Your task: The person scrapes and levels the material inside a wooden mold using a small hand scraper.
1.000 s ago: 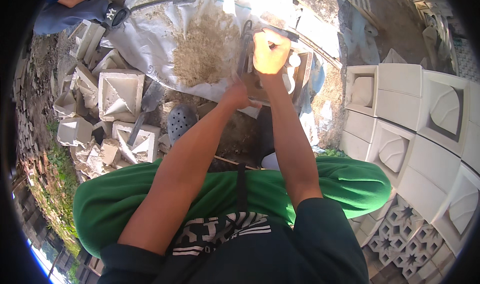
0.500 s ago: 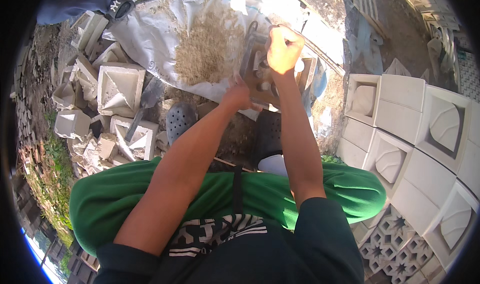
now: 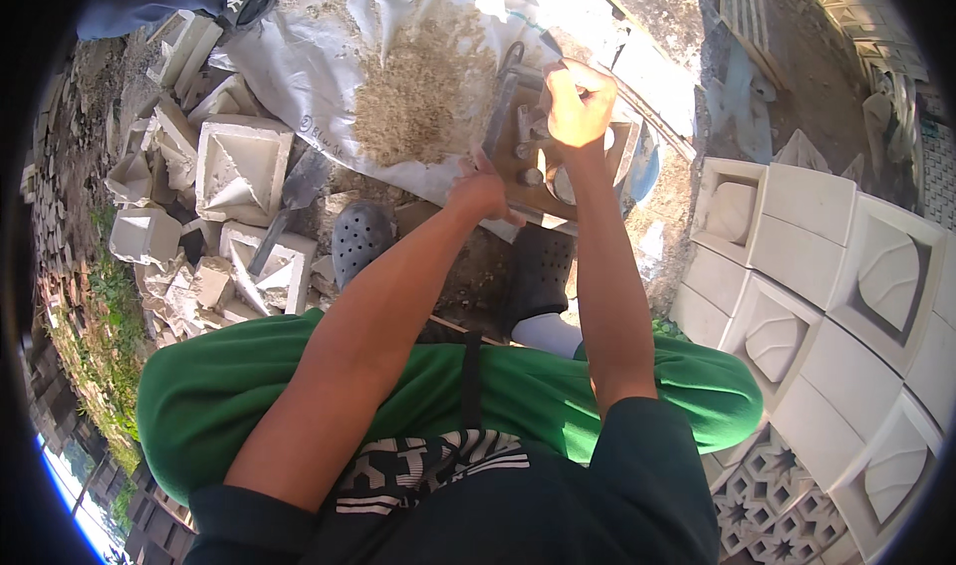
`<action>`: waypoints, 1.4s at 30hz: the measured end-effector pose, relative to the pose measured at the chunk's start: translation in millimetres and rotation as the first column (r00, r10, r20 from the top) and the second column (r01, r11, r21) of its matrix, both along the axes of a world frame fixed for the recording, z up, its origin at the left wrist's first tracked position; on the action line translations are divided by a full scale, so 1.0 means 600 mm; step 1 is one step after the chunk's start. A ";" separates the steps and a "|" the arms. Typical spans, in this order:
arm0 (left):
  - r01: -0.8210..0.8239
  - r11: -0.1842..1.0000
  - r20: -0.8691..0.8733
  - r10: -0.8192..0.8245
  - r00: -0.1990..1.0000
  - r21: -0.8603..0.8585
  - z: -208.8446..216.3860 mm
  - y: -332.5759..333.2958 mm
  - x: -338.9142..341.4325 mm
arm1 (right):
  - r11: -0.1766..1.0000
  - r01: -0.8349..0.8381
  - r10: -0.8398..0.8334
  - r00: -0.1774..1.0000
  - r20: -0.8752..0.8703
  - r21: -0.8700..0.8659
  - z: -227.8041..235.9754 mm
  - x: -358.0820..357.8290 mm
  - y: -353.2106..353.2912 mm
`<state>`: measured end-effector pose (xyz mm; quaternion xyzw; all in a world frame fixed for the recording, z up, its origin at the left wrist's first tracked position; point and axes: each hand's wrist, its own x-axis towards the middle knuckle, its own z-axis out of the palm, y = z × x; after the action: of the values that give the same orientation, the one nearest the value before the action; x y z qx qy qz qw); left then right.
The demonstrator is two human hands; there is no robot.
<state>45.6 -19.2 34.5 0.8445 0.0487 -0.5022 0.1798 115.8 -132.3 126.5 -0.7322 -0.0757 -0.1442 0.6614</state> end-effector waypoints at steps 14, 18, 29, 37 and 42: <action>-0.046 0.999 0.017 0.046 0.999 0.000 0.011 0.009 -0.004 | 0.982 -0.050 0.067 0.994 -0.087 0.181 0.022 -0.012 0.008; -0.121 0.993 0.020 0.120 0.993 0.003 0.017 0.009 -0.005 | 0.962 -0.100 0.119 0.991 -0.065 0.253 0.022 -0.021 0.004; -0.102 0.995 0.039 0.102 0.994 -0.018 0.012 0.006 -0.003 | 0.989 -0.021 0.036 0.994 -0.099 0.149 0.007 -0.013 0.009; -0.131 0.991 0.044 0.133 0.990 -0.041 0.013 0.006 -0.013 | 0.973 -0.029 0.052 0.994 -0.094 0.230 0.011 -0.020 0.008; -0.137 0.990 0.049 0.139 0.989 -0.045 0.015 0.006 -0.009 | 0.963 -0.058 0.073 0.996 -0.047 0.264 0.005 -0.030 0.004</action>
<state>40.2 -15.3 43.6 0.8481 0.0918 -0.4672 0.2326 98.0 -129.6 129.3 -0.6391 -0.0616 -0.1105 0.7587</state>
